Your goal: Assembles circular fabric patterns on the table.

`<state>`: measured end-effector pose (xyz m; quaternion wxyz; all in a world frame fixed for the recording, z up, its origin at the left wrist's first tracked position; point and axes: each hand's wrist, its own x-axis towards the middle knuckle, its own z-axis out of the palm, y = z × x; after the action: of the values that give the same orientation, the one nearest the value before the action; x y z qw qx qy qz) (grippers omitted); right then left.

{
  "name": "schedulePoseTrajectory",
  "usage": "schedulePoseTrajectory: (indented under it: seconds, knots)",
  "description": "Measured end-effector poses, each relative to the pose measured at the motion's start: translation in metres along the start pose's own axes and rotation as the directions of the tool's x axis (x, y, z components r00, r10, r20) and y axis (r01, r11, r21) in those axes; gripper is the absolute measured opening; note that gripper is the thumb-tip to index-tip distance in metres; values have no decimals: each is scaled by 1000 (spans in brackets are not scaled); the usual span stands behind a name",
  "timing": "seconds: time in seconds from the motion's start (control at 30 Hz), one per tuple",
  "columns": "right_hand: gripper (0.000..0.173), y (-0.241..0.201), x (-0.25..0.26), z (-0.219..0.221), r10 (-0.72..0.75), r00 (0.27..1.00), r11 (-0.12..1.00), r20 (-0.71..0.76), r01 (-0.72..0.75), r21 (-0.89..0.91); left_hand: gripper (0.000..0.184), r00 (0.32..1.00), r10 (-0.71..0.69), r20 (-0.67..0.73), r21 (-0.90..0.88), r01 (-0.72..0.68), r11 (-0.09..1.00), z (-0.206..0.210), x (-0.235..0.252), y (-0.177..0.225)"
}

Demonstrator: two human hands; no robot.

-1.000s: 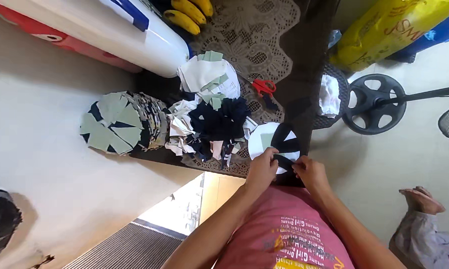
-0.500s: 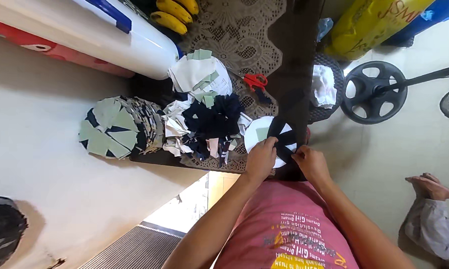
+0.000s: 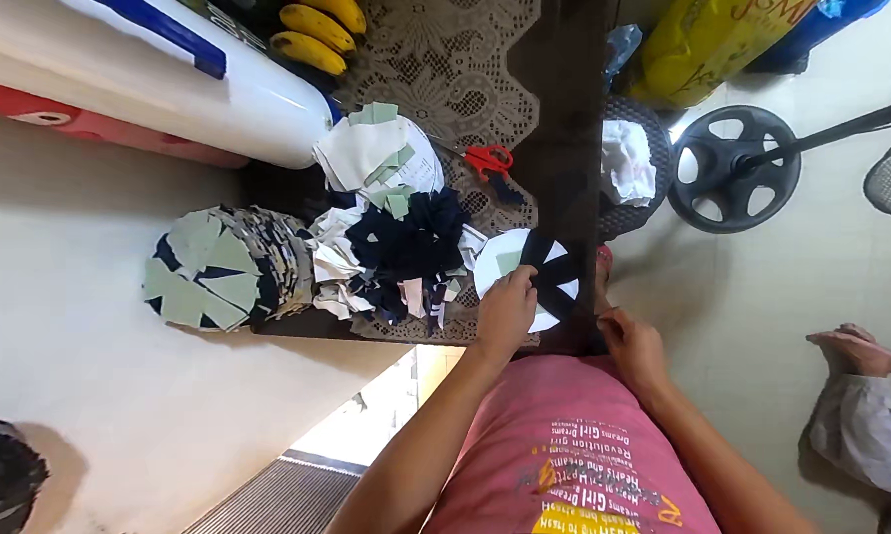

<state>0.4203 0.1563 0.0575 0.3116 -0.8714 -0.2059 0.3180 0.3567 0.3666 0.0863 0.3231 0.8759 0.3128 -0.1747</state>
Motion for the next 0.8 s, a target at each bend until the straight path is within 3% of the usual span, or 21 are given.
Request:
schedulePoseTrajectory:
  seconds: [0.13,0.27,0.47,0.67,0.73,0.8]
  knots:
    - [19,1,-1,16,-428,888,896,-168,393,-205,32,1000,-8,4,12,8,1000,0,-1,2]
    - [24,-1,3,21,-619,775,757,-127,546,-358,33,1000,-1,-16,22,1,1000,2,-1,1]
    - [34,-2,9,25,-625,781,701,-7,557,-445,34,999,-32,-10,34,33,999,1,0,1]
    - [33,-2,11,26,-614,789,700,15,554,-451,36,993,-51,-103,92,60,994,-3,1,-3]
    - [32,-3,11,26,-620,784,692,18,557,-459,30,964,65,-258,118,-36,992,5,0,-13]
    - [32,-3,11,26,-627,779,680,22,562,-471,28,875,260,-409,188,-198,962,19,2,-26]
